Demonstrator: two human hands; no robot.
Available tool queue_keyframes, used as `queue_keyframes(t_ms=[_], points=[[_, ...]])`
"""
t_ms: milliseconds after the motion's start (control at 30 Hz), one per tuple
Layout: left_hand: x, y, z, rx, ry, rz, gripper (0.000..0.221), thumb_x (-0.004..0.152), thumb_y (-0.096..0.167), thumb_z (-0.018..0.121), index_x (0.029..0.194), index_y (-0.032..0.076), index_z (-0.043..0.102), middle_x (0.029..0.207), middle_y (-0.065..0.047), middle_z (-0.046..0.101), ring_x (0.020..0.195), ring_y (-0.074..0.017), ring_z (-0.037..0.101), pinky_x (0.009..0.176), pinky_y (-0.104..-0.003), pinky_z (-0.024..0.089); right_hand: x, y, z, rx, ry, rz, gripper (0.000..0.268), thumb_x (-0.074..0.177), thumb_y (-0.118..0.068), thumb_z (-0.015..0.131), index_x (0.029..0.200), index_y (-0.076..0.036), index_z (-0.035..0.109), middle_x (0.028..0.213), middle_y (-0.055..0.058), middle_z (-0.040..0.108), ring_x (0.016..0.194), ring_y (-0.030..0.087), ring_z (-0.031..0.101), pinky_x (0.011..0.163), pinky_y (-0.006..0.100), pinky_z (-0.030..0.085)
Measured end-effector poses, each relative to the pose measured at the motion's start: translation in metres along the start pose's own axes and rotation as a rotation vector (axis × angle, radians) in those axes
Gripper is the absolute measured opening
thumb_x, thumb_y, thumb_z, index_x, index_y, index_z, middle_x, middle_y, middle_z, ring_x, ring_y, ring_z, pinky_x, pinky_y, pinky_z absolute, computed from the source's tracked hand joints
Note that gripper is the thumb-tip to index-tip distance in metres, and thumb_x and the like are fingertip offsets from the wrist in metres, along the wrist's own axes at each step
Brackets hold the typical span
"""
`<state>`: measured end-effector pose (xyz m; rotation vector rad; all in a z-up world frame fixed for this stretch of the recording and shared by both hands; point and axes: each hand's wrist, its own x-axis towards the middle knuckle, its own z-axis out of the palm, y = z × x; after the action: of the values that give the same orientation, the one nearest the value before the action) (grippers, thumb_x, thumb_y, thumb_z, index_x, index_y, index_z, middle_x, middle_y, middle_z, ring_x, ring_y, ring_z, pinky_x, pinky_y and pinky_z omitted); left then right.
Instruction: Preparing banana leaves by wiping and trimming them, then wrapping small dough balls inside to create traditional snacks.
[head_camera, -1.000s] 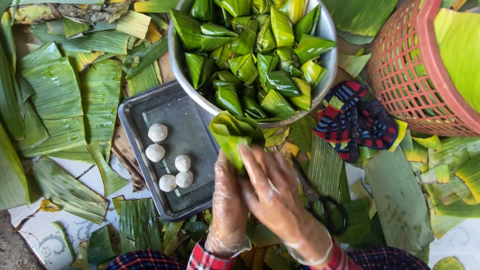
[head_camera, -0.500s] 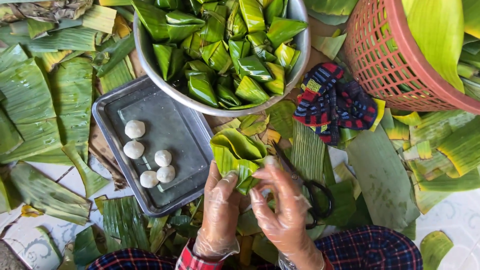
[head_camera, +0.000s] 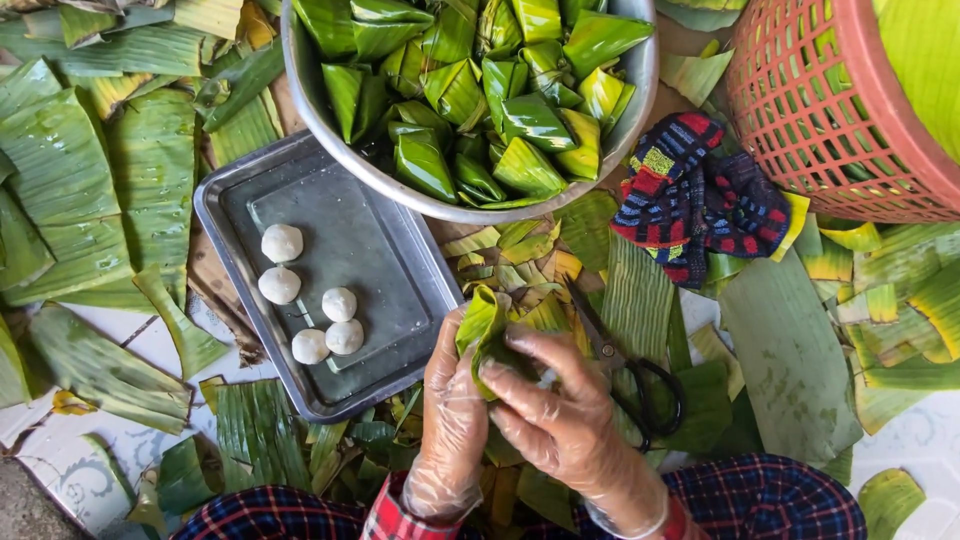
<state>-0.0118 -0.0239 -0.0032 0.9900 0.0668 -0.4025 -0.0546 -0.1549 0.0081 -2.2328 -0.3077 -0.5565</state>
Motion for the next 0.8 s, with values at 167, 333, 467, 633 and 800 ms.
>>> queue_keyframes(t_ms=[167,333,467,633,800], points=[[0.001,0.041,0.017,0.030,-0.068,-0.319,0.059,0.095,0.044,0.046,0.140,0.007,0.056,0.123,-0.008,0.065,0.113,-0.0182,0.062,0.093,-0.034,0.052,-0.002,0.012,-0.024,-0.171,-0.177,-0.119,0.041,0.101,-0.028,0.070,0.137,-0.009,0.060,0.136,0.020,0.055,0.115,0.036,0.068,0.099,0.049,0.061],[0.007,0.030,0.025,0.227,0.005,-0.434,0.049,0.088,0.026,0.055,0.134,0.011,0.061,0.127,-0.008,0.069,0.118,-0.0204,0.064,0.104,-0.038,0.049,-0.009,0.023,-0.032,-0.250,-0.201,-0.043,0.050,0.090,-0.034,0.083,0.132,-0.014,0.064,0.137,0.016,0.052,0.123,0.032,0.053,0.105,0.048,0.051],[0.005,0.016,0.016,0.154,0.040,-0.430,0.036,0.084,0.018,0.057,0.118,0.011,0.065,0.103,-0.009,0.070,0.095,-0.0200,0.065,0.087,-0.035,0.050,0.002,0.022,-0.034,-0.199,-0.166,-0.019,0.035,0.093,-0.045,0.075,0.115,-0.018,0.072,0.161,0.025,0.030,0.151,0.055,0.028,0.122,0.069,0.034],[0.002,0.030,0.012,-0.118,0.082,-0.562,0.056,0.089,0.024,0.046,0.141,0.007,0.058,0.133,-0.012,0.063,0.119,-0.0211,0.060,0.097,-0.036,0.048,0.021,0.006,-0.028,0.071,-0.183,-0.097,0.019,0.093,-0.007,0.077,0.104,-0.004,0.062,0.144,0.019,0.059,0.133,0.038,0.062,0.114,0.049,0.053],[0.003,0.008,-0.011,-0.130,-0.055,-0.316,0.075,0.092,0.058,0.043,0.151,0.012,0.042,0.133,-0.008,0.040,0.111,-0.0160,0.035,0.088,-0.034,0.026,0.014,0.015,-0.010,0.056,-0.157,-0.128,0.040,0.093,-0.008,0.079,0.125,-0.006,0.055,0.138,0.017,0.062,0.126,0.035,0.067,0.109,0.049,0.056]])
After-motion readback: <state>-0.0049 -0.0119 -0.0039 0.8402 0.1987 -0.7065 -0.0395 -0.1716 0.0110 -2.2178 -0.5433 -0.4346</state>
